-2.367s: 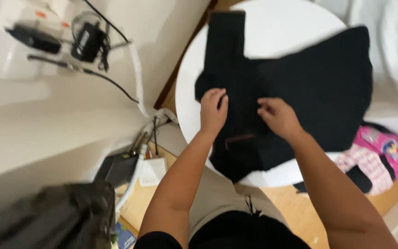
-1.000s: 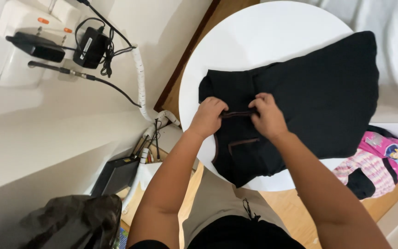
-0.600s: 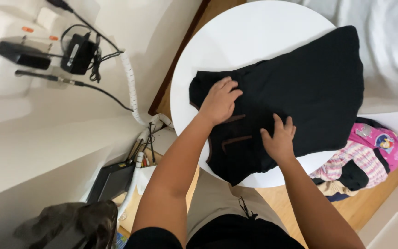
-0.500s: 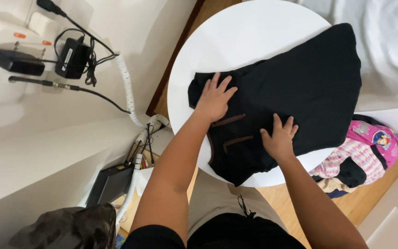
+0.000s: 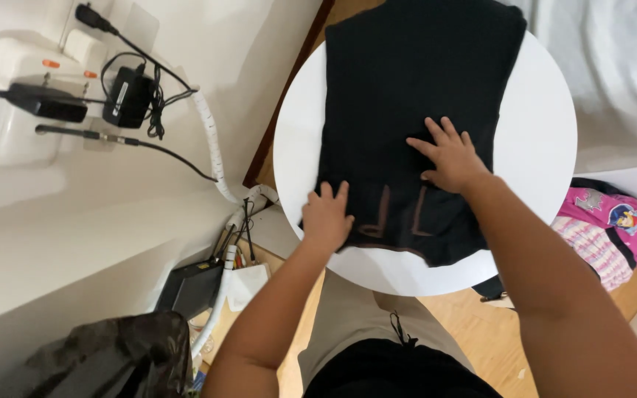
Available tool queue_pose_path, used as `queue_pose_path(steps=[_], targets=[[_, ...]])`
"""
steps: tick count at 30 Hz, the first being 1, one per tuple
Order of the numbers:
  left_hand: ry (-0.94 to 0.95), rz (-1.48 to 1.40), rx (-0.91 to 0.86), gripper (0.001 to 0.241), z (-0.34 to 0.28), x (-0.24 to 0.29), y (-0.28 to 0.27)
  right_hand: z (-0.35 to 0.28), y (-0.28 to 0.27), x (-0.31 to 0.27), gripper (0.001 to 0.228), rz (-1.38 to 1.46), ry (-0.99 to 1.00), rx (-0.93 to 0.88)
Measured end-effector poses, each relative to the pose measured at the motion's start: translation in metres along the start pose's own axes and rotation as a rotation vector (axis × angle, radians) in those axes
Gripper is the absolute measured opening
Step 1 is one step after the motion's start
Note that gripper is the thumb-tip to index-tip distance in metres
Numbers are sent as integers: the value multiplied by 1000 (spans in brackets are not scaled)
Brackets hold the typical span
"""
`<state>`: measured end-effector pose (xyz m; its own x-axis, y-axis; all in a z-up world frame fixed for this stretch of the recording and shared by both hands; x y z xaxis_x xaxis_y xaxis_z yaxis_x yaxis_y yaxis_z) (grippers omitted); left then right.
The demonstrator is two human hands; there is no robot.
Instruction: The person folds a grey long-sleeved shirt on a white round table, then places it on a bed. They then fold a black top with embroidery and lace details on the same table and place it on the bed.
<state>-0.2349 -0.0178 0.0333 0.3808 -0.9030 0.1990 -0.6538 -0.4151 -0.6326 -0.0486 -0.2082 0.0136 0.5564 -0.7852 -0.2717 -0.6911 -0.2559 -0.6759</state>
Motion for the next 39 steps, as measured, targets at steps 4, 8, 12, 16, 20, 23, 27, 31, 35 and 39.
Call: queue_pose_path(steps=[4,8,12,16,20,23,27,31,35,39], targets=[[14,-20,31,81,0,13,27,-25,18,11,81,-63,0,4],[176,38,352,83,1,29,35,-69,57,23,54,125,-25,428],[311,54,391,81,17,40,62,-111,109,25,38,344,-29,563],[256,83,365,82,-3,60,70,-130,135,30,46,71,-84,498],[135,100,193,83,-30,81,81,-143,135,47,41,51,-202,496],[103,100,113,81,-43,92,102,-155,131,50,34,41,-227,435],[109,51,74,62,-40,89,98,-149,115,48,15,30,-173,378],[119,-33,175,45,-19,65,56,-120,75,41,17,44,-170,256],[178,-95,482,42,31,31,-9,-52,13,43,18,-52,-148,324],[260,-29,585,37,86,9,-73,23,-52,26,14,-180,-234,439]])
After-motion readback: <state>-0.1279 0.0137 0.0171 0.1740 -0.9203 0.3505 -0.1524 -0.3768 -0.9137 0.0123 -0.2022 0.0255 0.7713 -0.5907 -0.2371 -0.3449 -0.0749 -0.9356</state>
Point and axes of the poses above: each hand's wrist, its own z-axis towards the middle knuckle, its own y-axis out of the palm, x = y × z, the point moved 5 cm from there along z, towards the middle knuckle, and after that the axes turned 10 degrees about -x, right-handed, at the moved point
